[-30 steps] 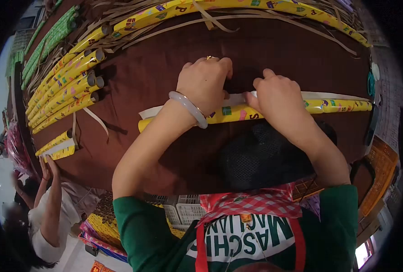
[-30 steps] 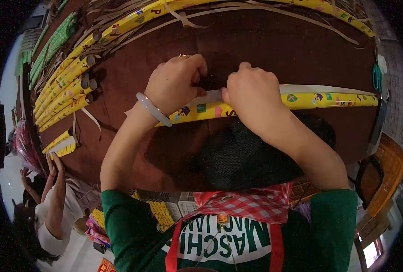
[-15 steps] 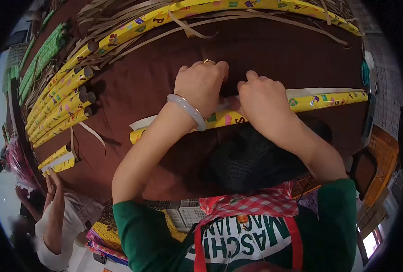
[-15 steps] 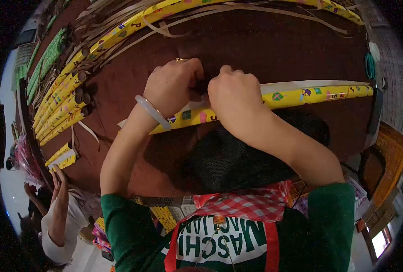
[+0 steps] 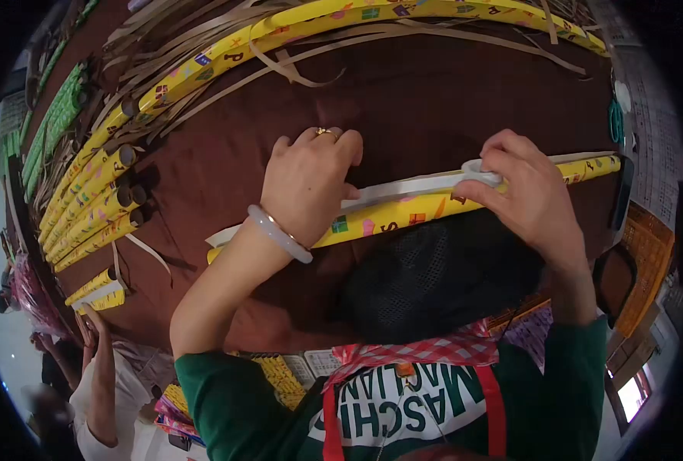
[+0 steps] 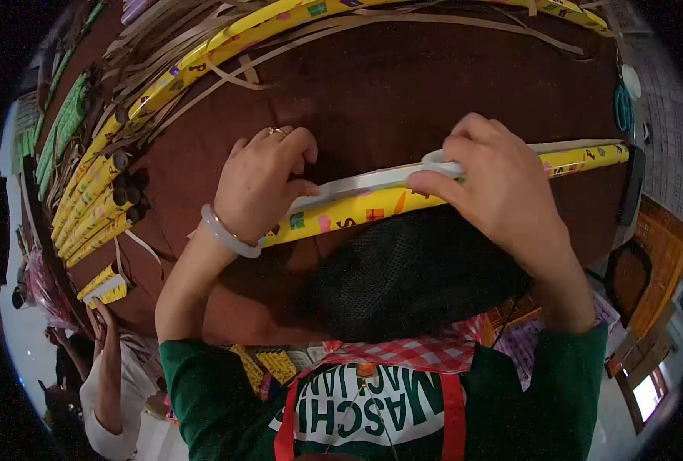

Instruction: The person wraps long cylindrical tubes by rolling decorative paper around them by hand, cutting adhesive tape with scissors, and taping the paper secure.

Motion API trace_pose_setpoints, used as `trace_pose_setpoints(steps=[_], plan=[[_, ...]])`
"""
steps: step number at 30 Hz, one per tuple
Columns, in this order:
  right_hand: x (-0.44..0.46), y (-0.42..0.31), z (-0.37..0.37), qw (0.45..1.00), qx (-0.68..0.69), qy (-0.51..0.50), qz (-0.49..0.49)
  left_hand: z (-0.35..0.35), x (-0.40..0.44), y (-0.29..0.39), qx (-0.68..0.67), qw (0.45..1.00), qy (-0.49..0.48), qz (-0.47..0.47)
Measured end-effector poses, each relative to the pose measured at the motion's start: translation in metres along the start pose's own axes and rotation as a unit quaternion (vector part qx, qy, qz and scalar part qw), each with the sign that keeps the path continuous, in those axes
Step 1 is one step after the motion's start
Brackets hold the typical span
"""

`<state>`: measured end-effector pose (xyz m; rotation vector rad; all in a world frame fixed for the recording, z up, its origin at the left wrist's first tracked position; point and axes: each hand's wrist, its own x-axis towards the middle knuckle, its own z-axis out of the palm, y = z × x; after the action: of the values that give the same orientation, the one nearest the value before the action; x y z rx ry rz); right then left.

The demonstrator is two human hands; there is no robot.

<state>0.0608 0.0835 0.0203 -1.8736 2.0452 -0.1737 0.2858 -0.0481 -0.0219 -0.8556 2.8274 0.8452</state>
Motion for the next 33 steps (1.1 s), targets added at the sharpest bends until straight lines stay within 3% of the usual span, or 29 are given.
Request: trace_pose_setpoints(steps=[2,6,10,17,19,23,33], plan=[[-0.007,0.018,-0.013,0.986,0.084,-0.106,0.102,0.0,0.0,0.0,-0.002,1.0,0.009,0.006],[-0.024,0.064,-0.011,0.988,0.131,-0.027,0.076,-0.001,-0.003,-0.001,-0.002,1.0,-0.003,0.012],[-0.034,0.085,-0.019,0.964,0.209,-0.068,0.15,0.004,-0.008,-0.004,-0.002,1.0,0.015,0.017],[-0.037,0.09,-0.002,0.958,0.216,-0.025,0.189,0.003,-0.007,-0.014,0.015,0.997,0.011,0.077],[-0.037,0.088,0.004,0.962,0.181,0.016,0.204,-0.002,-0.004,-0.017,0.081,0.974,-0.023,0.21],[-0.036,0.084,0.008,0.959,0.184,0.035,0.213,-0.003,0.002,-0.014,0.156,0.941,-0.009,0.3],[-0.036,0.079,0.012,0.962,0.159,0.057,0.215,-0.004,0.009,-0.011,0.18,0.932,-0.037,0.313]])
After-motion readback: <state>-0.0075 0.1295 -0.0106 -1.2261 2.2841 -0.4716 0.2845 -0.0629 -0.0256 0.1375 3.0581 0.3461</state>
